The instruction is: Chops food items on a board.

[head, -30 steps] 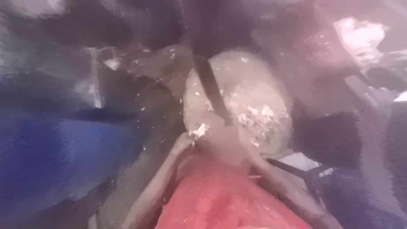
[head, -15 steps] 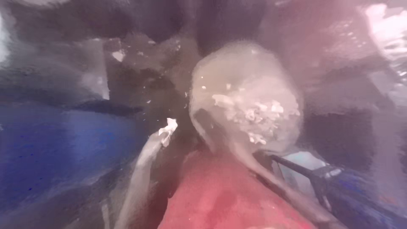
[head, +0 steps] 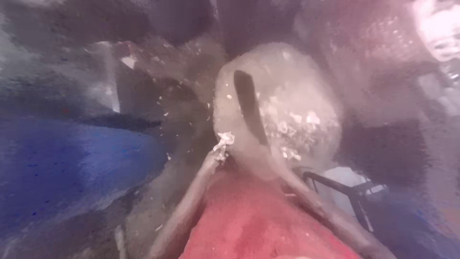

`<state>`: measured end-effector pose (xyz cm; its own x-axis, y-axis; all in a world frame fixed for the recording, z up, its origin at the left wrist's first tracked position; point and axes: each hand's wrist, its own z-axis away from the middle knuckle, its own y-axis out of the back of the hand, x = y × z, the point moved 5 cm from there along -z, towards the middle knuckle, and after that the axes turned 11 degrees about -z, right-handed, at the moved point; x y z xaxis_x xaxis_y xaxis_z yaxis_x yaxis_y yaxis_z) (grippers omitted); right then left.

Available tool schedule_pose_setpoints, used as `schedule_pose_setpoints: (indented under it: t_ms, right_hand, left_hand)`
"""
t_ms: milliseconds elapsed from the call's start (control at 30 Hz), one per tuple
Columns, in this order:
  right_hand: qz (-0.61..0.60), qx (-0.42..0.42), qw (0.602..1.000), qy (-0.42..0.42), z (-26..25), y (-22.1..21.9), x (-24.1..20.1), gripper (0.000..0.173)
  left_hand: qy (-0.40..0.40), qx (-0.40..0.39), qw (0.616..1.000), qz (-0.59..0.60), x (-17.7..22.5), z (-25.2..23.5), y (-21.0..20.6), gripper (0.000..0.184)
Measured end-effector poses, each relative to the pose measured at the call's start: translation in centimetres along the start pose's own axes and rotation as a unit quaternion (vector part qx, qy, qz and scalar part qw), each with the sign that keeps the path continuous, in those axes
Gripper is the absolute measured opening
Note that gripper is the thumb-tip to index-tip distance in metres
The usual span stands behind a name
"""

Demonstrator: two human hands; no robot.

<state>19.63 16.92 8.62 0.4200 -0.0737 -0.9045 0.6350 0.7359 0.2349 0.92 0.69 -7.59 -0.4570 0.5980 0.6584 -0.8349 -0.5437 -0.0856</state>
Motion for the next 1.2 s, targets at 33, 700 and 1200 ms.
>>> schedule_pose_setpoints:
  t_ms: [33,700,1200]
  right_hand:
    - [-0.029,-0.007,1.0,-0.003,0.4,-1.0,-0.1,0.051]
    - [-0.05,-0.257,0.95,-0.173,1.9,-4.1,11.9,0.041]
    - [0.058,-0.161,0.96,-0.22,2.1,-2.1,11.4,0.056]
  left_hand:
    - [0.004,-0.005,1.0,0.004,-0.2,0.2,0.0,0.032]
    - [-0.086,0.122,0.952,-0.267,8.3,8.3,7.2,0.031]
    - [-0.015,-0.03,0.97,-0.242,4.9,1.5,-4.1,0.033]
